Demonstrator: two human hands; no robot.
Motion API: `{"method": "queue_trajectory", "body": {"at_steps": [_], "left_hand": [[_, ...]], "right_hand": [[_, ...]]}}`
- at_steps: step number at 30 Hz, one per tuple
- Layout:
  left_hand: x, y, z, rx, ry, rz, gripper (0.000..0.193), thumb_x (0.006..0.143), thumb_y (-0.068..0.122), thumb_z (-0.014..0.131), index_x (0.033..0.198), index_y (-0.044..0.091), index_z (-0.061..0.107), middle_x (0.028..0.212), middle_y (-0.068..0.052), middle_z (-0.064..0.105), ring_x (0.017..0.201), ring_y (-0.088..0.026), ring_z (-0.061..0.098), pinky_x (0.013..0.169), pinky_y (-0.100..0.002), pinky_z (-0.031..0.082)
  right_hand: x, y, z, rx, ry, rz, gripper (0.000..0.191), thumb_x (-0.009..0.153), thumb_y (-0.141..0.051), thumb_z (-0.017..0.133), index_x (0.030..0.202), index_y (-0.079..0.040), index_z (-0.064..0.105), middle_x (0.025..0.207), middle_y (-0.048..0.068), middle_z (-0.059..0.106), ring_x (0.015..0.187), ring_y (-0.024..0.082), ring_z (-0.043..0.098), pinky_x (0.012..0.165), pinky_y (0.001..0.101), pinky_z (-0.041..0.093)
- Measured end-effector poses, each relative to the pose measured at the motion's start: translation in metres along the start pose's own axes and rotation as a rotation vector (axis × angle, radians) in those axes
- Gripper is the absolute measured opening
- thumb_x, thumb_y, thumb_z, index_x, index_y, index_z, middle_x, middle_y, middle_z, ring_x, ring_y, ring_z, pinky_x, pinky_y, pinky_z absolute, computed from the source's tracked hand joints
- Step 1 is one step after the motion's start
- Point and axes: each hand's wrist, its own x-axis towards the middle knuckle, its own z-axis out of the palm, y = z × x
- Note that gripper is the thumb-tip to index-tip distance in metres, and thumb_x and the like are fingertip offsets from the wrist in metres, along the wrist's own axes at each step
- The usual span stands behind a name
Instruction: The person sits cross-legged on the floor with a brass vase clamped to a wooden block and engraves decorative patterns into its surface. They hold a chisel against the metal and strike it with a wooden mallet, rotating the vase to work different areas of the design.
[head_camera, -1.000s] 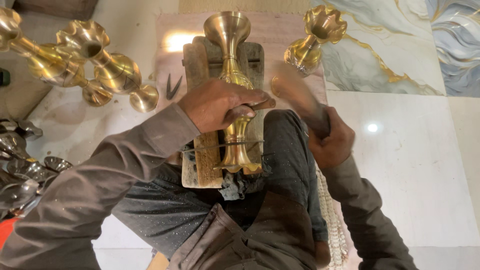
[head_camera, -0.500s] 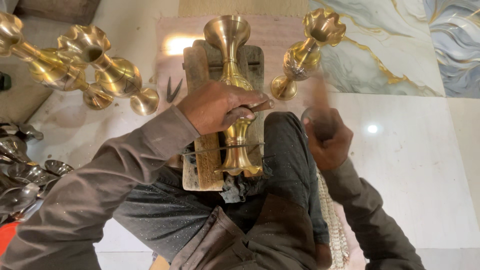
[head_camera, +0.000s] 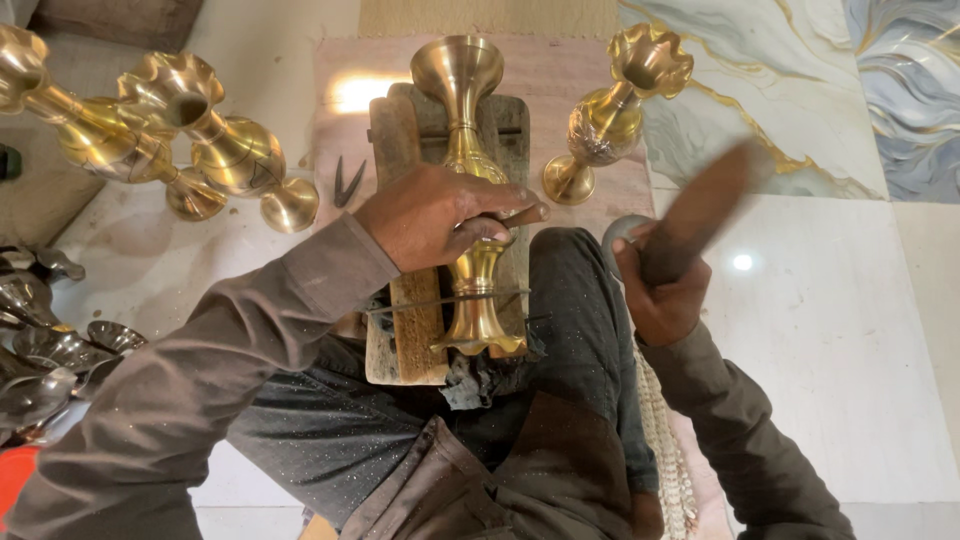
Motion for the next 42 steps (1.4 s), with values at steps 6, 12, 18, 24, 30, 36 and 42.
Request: {"method": "queue_trajectory", "body": {"at_steps": [6,12,18,24,30,36,42], "left_hand": [[0.004,0.0,-0.002,-0.017,-0.06,-0.075,0.04,0.095,0.029,0.067,0.13,0.011,0.07,0.115,-0.015,0.076,0.077,-0.024,0.078,0.075,-0.036,0.065],[0.002,-0.002,-0.001,-0.024,-0.082,-0.089,0.04,0.095,0.025,0.07,0.131,0.01,0.069,0.114,-0.015,0.077,0.078,-0.024,0.078,0.078,-0.037,0.065],[0.003,-0.003,-0.001,-0.015,-0.073,-0.072,0.042,0.094,0.027,0.068,0.132,0.01,0.069,0.109,-0.015,0.077,0.079,-0.024,0.078,0.077,-0.038,0.065],[0.002,-0.003,-0.004,-0.019,-0.102,-0.126,0.04,0.096,0.029,0.068,0.133,0.012,0.067,0.112,-0.013,0.077,0.079,-0.025,0.078,0.079,-0.038,0.065],[0.005,0.001,-0.005,-0.038,-0.056,-0.078,0.043,0.091,0.026,0.07,0.132,0.011,0.068,0.119,-0.015,0.075,0.082,-0.026,0.078,0.081,-0.04,0.064],[0.005,0.002,-0.009,-0.036,-0.055,-0.073,0.043,0.092,0.025,0.072,0.131,0.009,0.068,0.117,-0.014,0.075,0.086,-0.025,0.078,0.081,-0.039,0.064],[0.005,-0.001,-0.008,-0.052,-0.055,-0.048,0.043,0.092,0.024,0.072,0.131,0.009,0.068,0.119,-0.014,0.075,0.082,-0.025,0.078,0.079,-0.039,0.064]], "right_hand": [[0.003,0.003,0.0,-0.104,0.01,-0.054,0.022,0.095,-0.004,0.077,0.112,-0.003,0.064,0.091,0.019,0.068,0.084,0.028,0.07,0.074,0.0374,0.054],[0.004,-0.003,0.002,-0.181,-0.024,-0.12,0.019,0.092,0.0,0.075,0.109,-0.001,0.066,0.089,0.014,0.068,0.08,0.025,0.068,0.071,0.0348,0.052],[0.005,-0.006,0.0,-0.303,-0.04,-0.06,0.023,0.087,0.003,0.074,0.109,0.0,0.068,0.083,0.015,0.065,0.072,0.019,0.066,0.064,0.0375,0.048],[0.006,0.003,0.0,-0.14,-0.071,-0.115,0.021,0.092,0.003,0.073,0.111,0.001,0.064,0.089,0.012,0.07,0.083,0.014,0.071,0.069,0.0334,0.056],[0.005,0.001,0.008,0.053,-0.022,-0.082,0.015,0.101,0.0,0.076,0.11,0.001,0.064,0.091,0.018,0.068,0.085,0.021,0.067,0.074,0.0344,0.053],[0.011,-0.005,0.0,0.026,-0.029,0.003,0.017,0.096,-0.001,0.075,0.111,0.001,0.066,0.085,0.009,0.064,0.075,0.013,0.061,0.067,0.0313,0.048],[0.012,-0.001,0.005,0.115,-0.017,0.003,0.014,0.102,-0.001,0.072,0.113,0.0,0.063,0.095,0.004,0.072,0.088,0.006,0.066,0.074,0.0274,0.054]]}}
